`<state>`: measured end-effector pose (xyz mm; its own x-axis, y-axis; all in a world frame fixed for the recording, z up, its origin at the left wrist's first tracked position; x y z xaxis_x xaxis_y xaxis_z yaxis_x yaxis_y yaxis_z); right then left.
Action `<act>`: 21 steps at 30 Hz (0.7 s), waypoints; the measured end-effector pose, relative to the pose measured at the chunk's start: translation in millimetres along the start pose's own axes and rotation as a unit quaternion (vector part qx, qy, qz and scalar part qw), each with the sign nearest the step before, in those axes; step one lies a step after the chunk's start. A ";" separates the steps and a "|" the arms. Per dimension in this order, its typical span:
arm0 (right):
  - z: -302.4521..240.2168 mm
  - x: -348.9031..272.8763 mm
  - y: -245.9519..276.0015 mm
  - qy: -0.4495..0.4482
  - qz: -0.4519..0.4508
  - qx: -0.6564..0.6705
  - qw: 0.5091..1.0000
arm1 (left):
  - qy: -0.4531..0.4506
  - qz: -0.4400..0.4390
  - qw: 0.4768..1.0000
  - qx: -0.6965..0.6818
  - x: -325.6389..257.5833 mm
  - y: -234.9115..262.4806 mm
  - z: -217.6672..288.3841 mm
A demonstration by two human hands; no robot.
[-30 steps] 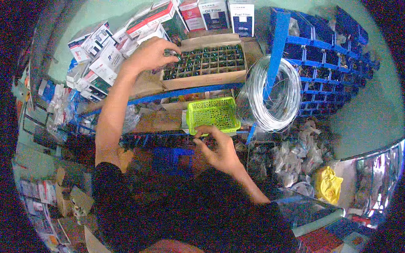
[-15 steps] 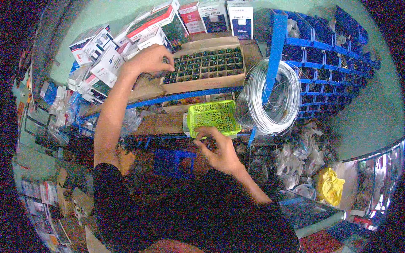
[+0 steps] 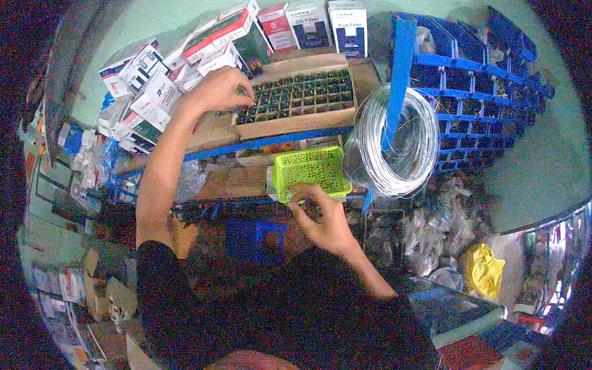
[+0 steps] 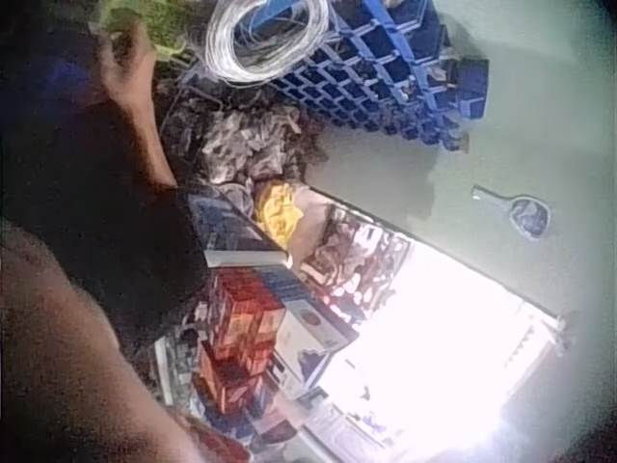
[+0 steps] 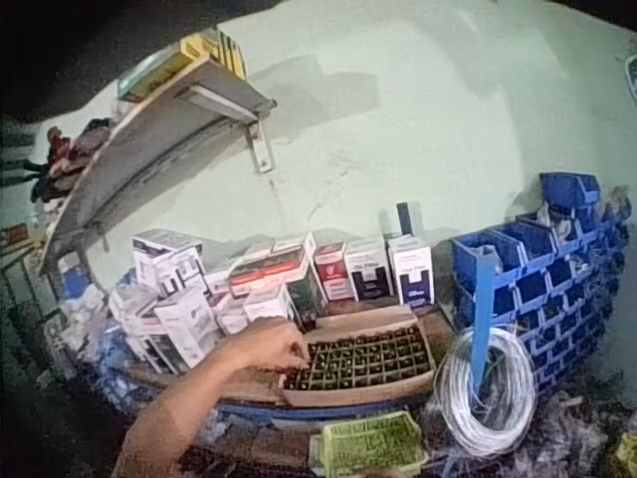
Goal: Assembling or organizing small green hardware parts from a wooden grid tray into a basket.
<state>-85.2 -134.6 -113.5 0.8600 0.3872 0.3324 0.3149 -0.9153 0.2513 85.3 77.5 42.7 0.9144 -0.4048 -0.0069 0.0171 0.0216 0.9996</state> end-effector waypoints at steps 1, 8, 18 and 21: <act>-0.9 0.2 -0.6 0.001 -0.001 -0.001 1.000 | -0.019 0.015 1.000 0.000 -4.6 4.9 2.4; -14.1 19.5 25.8 0.019 0.067 0.007 0.998 | -0.020 0.119 0.977 -0.177 -61.1 70.4 52.8; -59.1 38.8 32.0 0.119 0.129 0.055 0.983 | -0.133 0.183 0.888 -0.400 -108.0 19.5 125.3; -45.7 32.7 34.7 0.069 0.131 0.052 0.988 | -0.097 0.253 0.835 -0.478 -117.8 4.8 109.0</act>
<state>-64.5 -148.6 -52.3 0.8570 0.1404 0.4958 0.1340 -0.9898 0.0485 -66.4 25.6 51.2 0.8208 -0.2609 0.5081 0.0480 0.9179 0.3938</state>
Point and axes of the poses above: each hand's wrist, its own x-axis towards the middle knuckle, its own y-axis out of the back of the hand, z = x × y, the point moved 10 cm from there along x, towards the middle knuckle, and after that the axes turned 10 degrees about -x, right-handed, at the moved point
